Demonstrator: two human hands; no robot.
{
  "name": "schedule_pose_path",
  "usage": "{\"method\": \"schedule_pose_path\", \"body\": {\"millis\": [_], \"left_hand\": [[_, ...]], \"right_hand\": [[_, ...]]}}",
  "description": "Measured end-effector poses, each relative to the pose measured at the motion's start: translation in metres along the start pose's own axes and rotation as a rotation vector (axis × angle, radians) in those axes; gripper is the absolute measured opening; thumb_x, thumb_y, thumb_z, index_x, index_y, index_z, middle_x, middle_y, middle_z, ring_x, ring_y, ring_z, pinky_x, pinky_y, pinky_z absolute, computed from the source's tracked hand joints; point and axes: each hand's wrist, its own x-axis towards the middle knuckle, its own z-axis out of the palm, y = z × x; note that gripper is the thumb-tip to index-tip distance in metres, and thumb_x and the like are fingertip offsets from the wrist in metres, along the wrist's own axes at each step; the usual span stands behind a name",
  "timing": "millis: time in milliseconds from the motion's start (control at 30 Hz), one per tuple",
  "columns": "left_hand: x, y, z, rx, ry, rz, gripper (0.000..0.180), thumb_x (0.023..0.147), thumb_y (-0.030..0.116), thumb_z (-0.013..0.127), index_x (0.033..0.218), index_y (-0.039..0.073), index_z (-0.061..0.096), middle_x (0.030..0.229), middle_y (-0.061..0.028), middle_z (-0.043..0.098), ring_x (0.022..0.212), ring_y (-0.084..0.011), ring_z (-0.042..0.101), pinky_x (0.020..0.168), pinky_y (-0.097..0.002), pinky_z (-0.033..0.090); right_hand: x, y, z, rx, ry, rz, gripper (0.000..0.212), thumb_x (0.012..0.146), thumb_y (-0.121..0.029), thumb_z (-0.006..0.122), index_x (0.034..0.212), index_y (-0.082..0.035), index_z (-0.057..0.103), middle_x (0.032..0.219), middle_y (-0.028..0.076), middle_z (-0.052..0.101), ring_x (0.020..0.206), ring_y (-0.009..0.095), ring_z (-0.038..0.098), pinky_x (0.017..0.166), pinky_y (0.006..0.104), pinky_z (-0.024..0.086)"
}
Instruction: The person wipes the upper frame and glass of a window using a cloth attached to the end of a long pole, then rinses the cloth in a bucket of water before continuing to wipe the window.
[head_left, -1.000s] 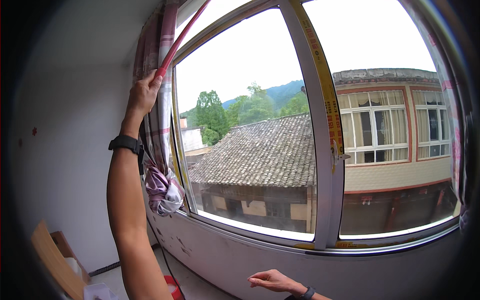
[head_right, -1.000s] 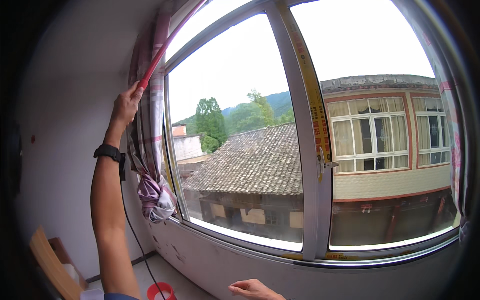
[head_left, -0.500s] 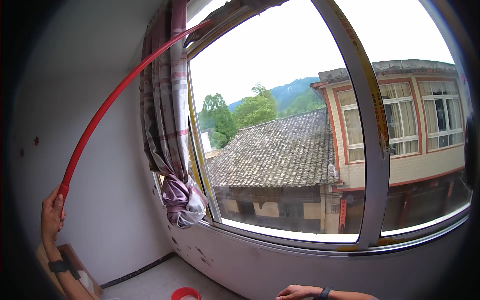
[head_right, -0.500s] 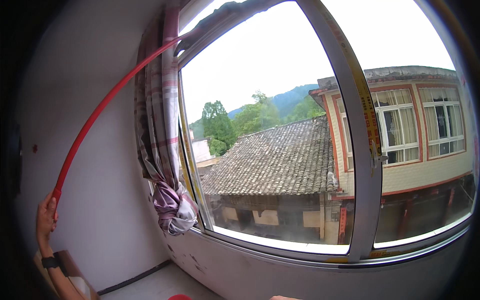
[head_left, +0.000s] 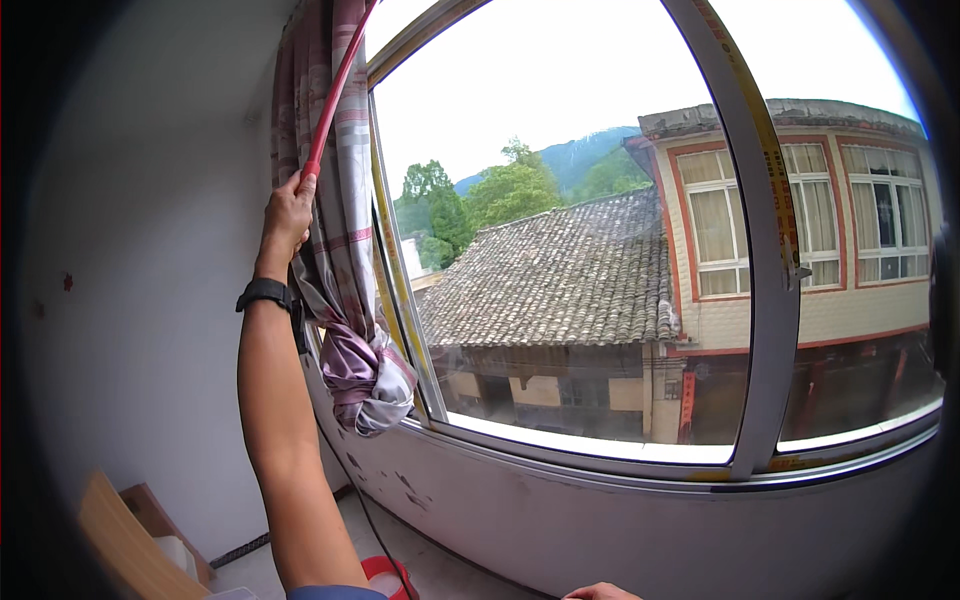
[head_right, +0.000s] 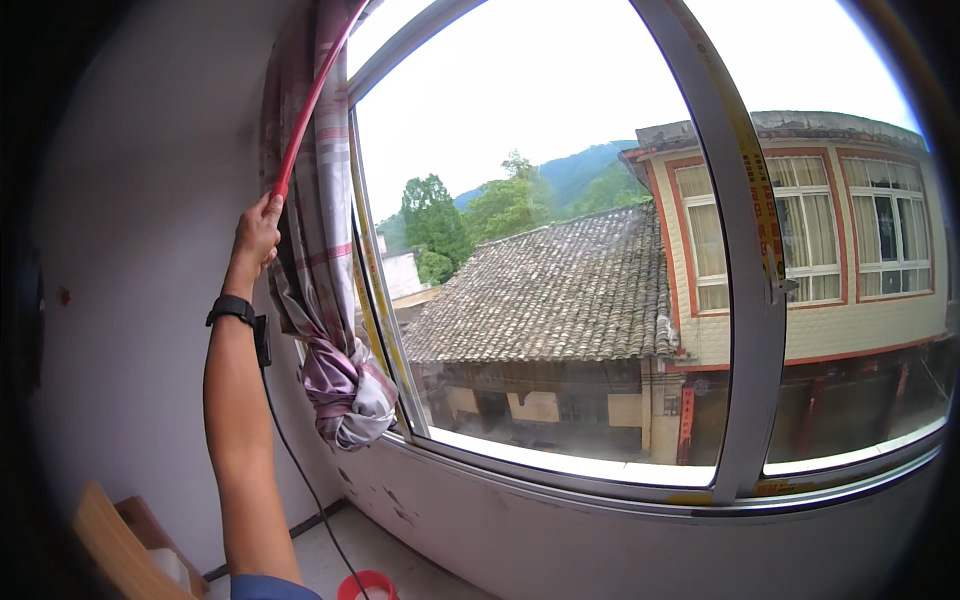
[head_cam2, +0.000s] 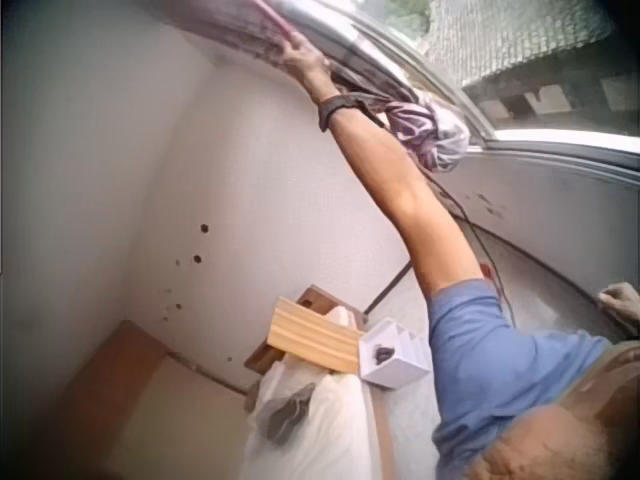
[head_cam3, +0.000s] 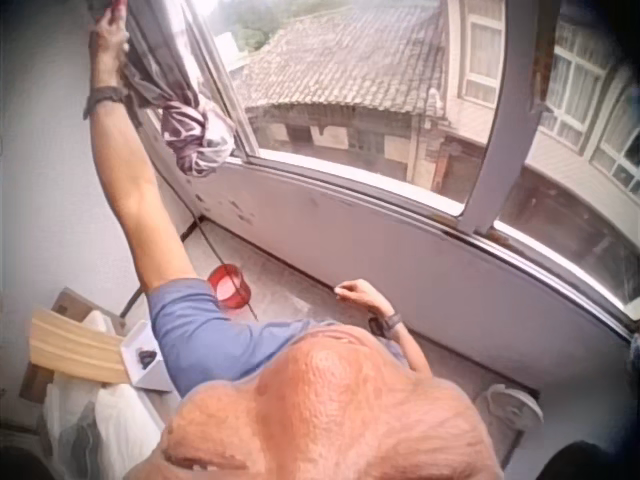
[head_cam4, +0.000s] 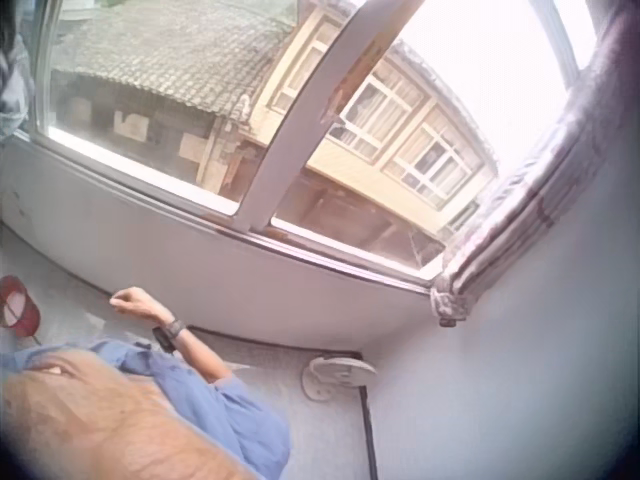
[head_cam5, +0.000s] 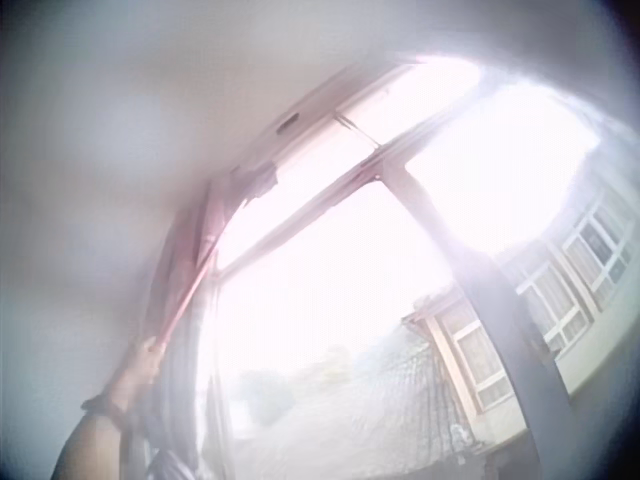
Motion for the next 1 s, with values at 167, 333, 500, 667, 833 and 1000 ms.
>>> {"method": "schedule_pose_path", "body": {"millis": [167, 333, 500, 667, 833, 1000], "left_hand": [[-0.088, -0.07, -0.096, 0.102, -0.113, -0.154, 0.05, 0.096, 0.047, 0.046, 0.138, 0.019, 0.045, 0.05, 0.0045, 0.035, 0.033, -0.0049, 0.03, 0.029, -0.0225, 0.026], [-0.181, -0.102, -0.241, 0.272, -0.139, -0.33, 0.058, 0.093, 0.051, 0.047, 0.137, 0.012, 0.045, 0.052, 0.0043, 0.039, 0.035, -0.0034, 0.033, 0.029, -0.0186, 0.03], [-0.18, -0.097, -0.281, 0.317, -0.1, -0.318, 0.061, 0.091, 0.052, 0.05, 0.135, 0.01, 0.046, 0.052, 0.0041, 0.041, 0.035, -0.0029, 0.034, 0.029, -0.0178, 0.03], [-0.091, -0.11, -0.202, 0.246, -0.051, -0.183, 0.061, 0.092, 0.052, 0.048, 0.136, 0.01, 0.046, 0.052, 0.0041, 0.039, 0.035, -0.0028, 0.032, 0.028, -0.0179, 0.028], [0.077, -0.152, -0.12, 0.293, 0.001, 0.089, 0.049, 0.095, 0.05, 0.044, 0.124, 0.011, 0.056, 0.052, 0.0043, 0.038, 0.035, -0.0048, 0.032, 0.031, -0.022, 0.029], [0.121, -0.179, -0.027, 0.101, -0.003, 0.02, 0.042, 0.094, 0.052, 0.045, 0.116, 0.018, 0.056, 0.049, 0.004, 0.035, 0.031, -0.0072, 0.034, 0.028, -0.0253, 0.027]], "right_hand": [[0.013, 0.02, -0.021, -0.047, -0.067, 0.022, 0.037, 0.09, -0.034, 0.059, 0.094, 0.002, 0.066, 0.075, 0.002, 0.064, 0.07, 0.012, 0.055, 0.066, 0.0308, 0.047], [0.052, 0.019, -0.037, -0.163, -0.237, 0.071, 0.039, 0.089, -0.036, 0.06, 0.095, 0.001, 0.067, 0.077, 0.006, 0.066, 0.073, 0.014, 0.059, 0.069, 0.0325, 0.048], [0.154, 0.068, -0.061, -0.522, -0.619, 0.193, 0.071, 0.088, -0.062, 0.048, 0.126, -0.003, 0.056, 0.116, 0.016, 0.061, 0.111, 0.026, 0.057, 0.095, 0.0364, 0.045], [0.233, -0.022, -0.02, -0.521, -0.5, 0.071, 0.068, 0.089, -0.06, 0.047, 0.125, -0.003, 0.056, 0.11, 0.014, 0.064, 0.105, 0.026, 0.06, 0.092, 0.0361, 0.046], [0.26, -0.051, 0.05, -0.288, -0.176, -0.301, 0.042, 0.09, -0.038, 0.058, 0.1, 0.001, 0.067, 0.084, 0.01, 0.068, 0.08, 0.018, 0.063, 0.074, 0.034, 0.049], [0.247, -0.002, 0.087, -0.12, -0.092, -0.068, 0.038, 0.09, -0.034, 0.06, 0.096, 0.003, 0.066, 0.079, 0.001, 0.063, 0.073, 0.01, 0.054, 0.066, 0.0292, 0.046]]}}
